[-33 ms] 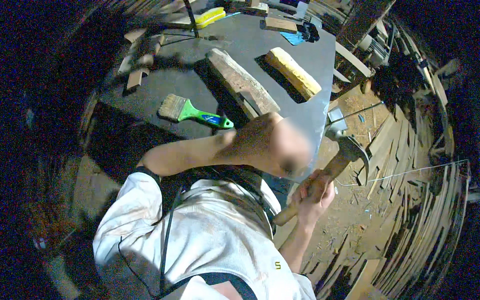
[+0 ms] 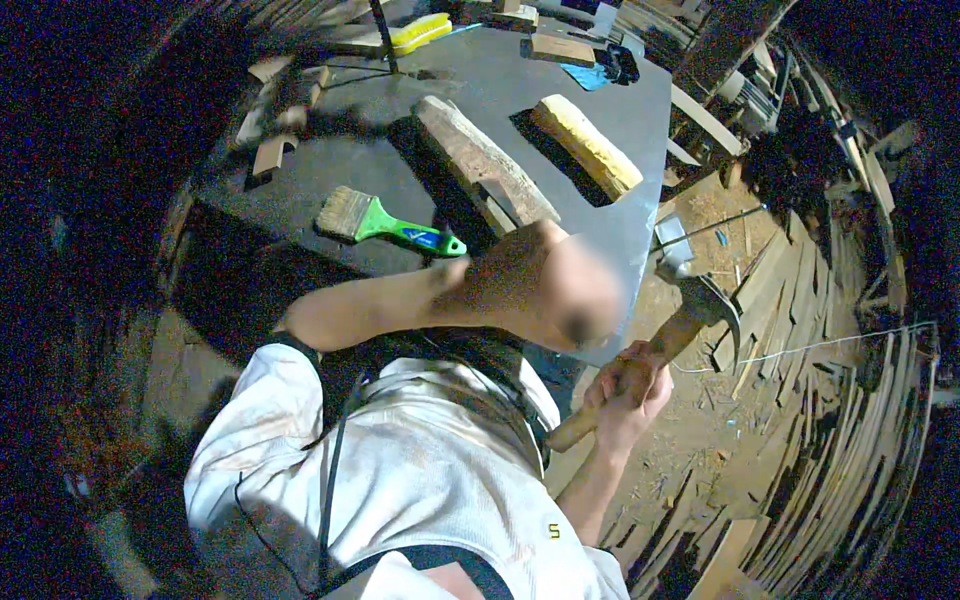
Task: The person cleans a rectangular wooden block with a green brush, then uses a hammer and chisel to chip away at the wood's surface. Finally, the person smooths the wood with a blue sanding block.
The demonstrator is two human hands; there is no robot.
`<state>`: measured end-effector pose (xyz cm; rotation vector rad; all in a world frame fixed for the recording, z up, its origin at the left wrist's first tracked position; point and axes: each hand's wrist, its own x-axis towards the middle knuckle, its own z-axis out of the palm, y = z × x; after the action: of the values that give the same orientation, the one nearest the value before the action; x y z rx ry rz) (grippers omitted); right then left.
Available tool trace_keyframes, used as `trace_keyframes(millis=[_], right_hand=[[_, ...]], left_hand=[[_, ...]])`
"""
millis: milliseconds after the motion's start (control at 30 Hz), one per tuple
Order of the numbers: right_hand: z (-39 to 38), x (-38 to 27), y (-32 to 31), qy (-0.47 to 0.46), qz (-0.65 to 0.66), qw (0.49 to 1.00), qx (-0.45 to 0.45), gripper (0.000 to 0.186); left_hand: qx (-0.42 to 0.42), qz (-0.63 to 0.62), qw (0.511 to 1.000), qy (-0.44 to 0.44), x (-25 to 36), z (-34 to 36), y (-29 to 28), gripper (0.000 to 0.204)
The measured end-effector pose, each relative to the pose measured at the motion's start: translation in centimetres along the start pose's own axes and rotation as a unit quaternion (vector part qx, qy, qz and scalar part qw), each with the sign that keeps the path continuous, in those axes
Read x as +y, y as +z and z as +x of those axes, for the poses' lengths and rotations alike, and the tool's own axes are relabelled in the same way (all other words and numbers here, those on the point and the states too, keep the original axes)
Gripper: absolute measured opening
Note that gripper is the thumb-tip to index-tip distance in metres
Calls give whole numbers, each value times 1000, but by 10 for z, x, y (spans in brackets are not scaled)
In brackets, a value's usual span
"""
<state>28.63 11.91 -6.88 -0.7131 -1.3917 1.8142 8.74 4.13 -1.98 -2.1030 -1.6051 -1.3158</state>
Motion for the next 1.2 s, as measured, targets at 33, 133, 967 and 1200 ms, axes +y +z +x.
trace_keyframes(millis=[33, 133, 967, 1200], right_hand=[[2, -1, -5, -10, 4, 1000, -8, 30], [6, -6, -25, -8, 55, 998, -11, 32], [-19, -26, 1, -260, -12, 940, -221, 41], [-12, -21, 18, -239, -210, 940, -127, 37]], left_hand=[[11, -3, 1000, -5, -2, 0, -2, 15], [34, -10, 999, -18, -6, 8, -10, 17], [86, 31, 995, -48, -35, 5, -24, 17], [85, 59, 993, -48, -52, -2, -35, 19]])
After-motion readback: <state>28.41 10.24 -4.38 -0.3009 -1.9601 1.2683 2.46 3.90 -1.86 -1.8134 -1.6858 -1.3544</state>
